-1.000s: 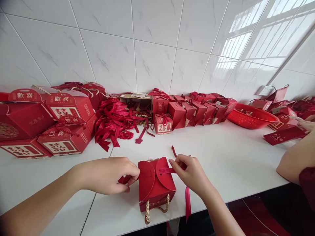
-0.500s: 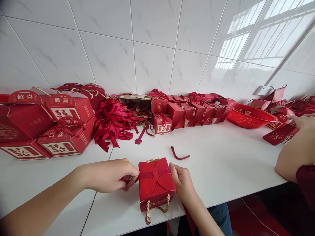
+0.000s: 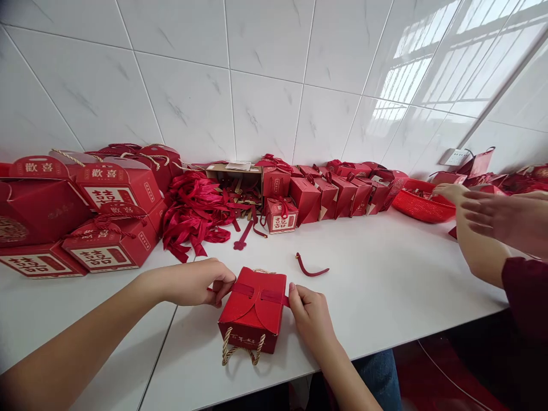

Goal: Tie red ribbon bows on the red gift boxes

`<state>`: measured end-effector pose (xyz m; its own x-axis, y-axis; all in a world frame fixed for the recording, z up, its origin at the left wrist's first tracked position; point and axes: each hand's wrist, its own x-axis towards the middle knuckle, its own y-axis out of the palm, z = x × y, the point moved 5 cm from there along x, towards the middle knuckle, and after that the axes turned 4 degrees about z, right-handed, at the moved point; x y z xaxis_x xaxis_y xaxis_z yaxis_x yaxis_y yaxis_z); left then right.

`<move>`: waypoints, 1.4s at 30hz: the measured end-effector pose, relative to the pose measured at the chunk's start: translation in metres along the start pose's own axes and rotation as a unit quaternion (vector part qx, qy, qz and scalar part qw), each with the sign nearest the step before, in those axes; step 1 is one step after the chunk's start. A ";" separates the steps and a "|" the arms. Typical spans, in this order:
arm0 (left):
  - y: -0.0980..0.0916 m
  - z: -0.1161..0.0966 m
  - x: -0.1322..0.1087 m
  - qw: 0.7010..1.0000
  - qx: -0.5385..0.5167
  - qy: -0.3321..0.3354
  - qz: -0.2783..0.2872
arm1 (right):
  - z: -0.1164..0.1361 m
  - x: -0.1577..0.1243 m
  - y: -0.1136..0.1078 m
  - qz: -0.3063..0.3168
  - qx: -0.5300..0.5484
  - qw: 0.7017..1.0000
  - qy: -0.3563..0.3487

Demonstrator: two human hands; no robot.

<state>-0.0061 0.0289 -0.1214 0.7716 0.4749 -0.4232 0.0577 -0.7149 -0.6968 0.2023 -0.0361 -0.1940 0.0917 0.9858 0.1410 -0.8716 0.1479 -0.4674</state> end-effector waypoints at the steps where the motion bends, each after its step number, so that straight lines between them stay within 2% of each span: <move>1: 0.001 -0.001 0.000 1.000 -0.003 -0.002 0.005 | 0.000 0.001 -0.003 -0.009 -0.010 1.000 -0.002; 3: 0.000 -0.004 -0.001 1.000 0.013 -0.004 0.003 | 0.000 0.002 -0.008 -0.022 -0.025 0.999 -0.004; 7: -0.010 -0.012 -0.010 0.995 0.086 0.001 -0.048 | 0.000 0.003 -0.015 -0.033 -0.036 0.999 -0.005; 10: -0.022 -0.018 -0.025 0.992 0.107 0.004 -0.069 | 0.002 0.000 -0.030 -0.102 -0.028 0.994 -0.032; 12: -0.027 -0.021 -0.037 0.988 0.132 -0.026 -0.072 | 0.003 -0.008 -0.044 -0.162 -0.021 0.986 -0.038; 13: -0.027 -0.023 -0.041 0.986 0.145 -0.047 -0.062 | 0.005 -0.012 -0.050 -0.172 -0.017 0.984 -0.033; 15: -0.017 -0.028 -0.046 0.983 0.161 -0.086 -0.009 | 0.010 -0.019 -0.053 -0.124 -0.012 0.992 -0.017; 18: 0.012 -0.037 -0.041 0.975 0.180 -0.100 0.081 | 0.023 -0.030 -0.037 0.075 -0.036 0.997 -0.003; 20: 0.026 -0.036 -0.030 0.969 0.205 -0.109 0.087 | 0.027 -0.036 -0.024 0.181 -0.059 0.982 0.009; 22: 0.031 -0.027 -0.018 0.968 0.210 -0.128 0.057 | 0.023 -0.038 -0.018 0.203 -0.070 0.976 0.033; 26: 0.014 -0.001 -0.005 0.981 0.126 -0.146 -0.019 | 0.002 -0.031 -0.019 0.116 -0.017 0.989 0.084; 28: -0.001 0.007 -0.004 0.990 0.028 -0.131 -0.048 | -0.003 -0.028 -0.020 0.060 0.066 0.993 0.082; 30: -0.016 0.007 -0.006 0.987 -0.117 -0.085 -0.075 | 0.000 -0.025 -0.024 -0.005 0.169 0.983 0.067; 32: -0.027 0.001 -0.008 0.956 -0.276 -0.016 -0.100 | 0.007 -0.023 -0.029 -0.069 0.280 0.956 0.049; 34: -0.035 -0.006 -0.010 0.903 -0.406 0.046 -0.130 | 0.017 -0.021 -0.036 -0.119 0.374 0.919 0.030; 36: -0.041 -0.011 -0.012 0.851 -0.487 0.081 -0.180 | 0.027 -0.019 -0.044 -0.163 0.422 0.892 0.007; 39: -0.047 -0.016 -0.021 0.794 -0.531 0.113 -0.274 | 0.040 -0.015 -0.061 -0.218 0.401 0.889 -0.032; 42: -0.052 -0.024 -0.036 0.783 -0.499 0.129 -0.347 | 0.053 -0.010 -0.077 -0.261 0.329 0.904 -0.076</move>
<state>-0.0217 0.0369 -0.0562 0.4296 0.8996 0.0788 0.8875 -0.4367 0.1469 0.2433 -0.0618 -0.1130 0.5503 0.7654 0.3338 -0.8307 0.4615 0.3112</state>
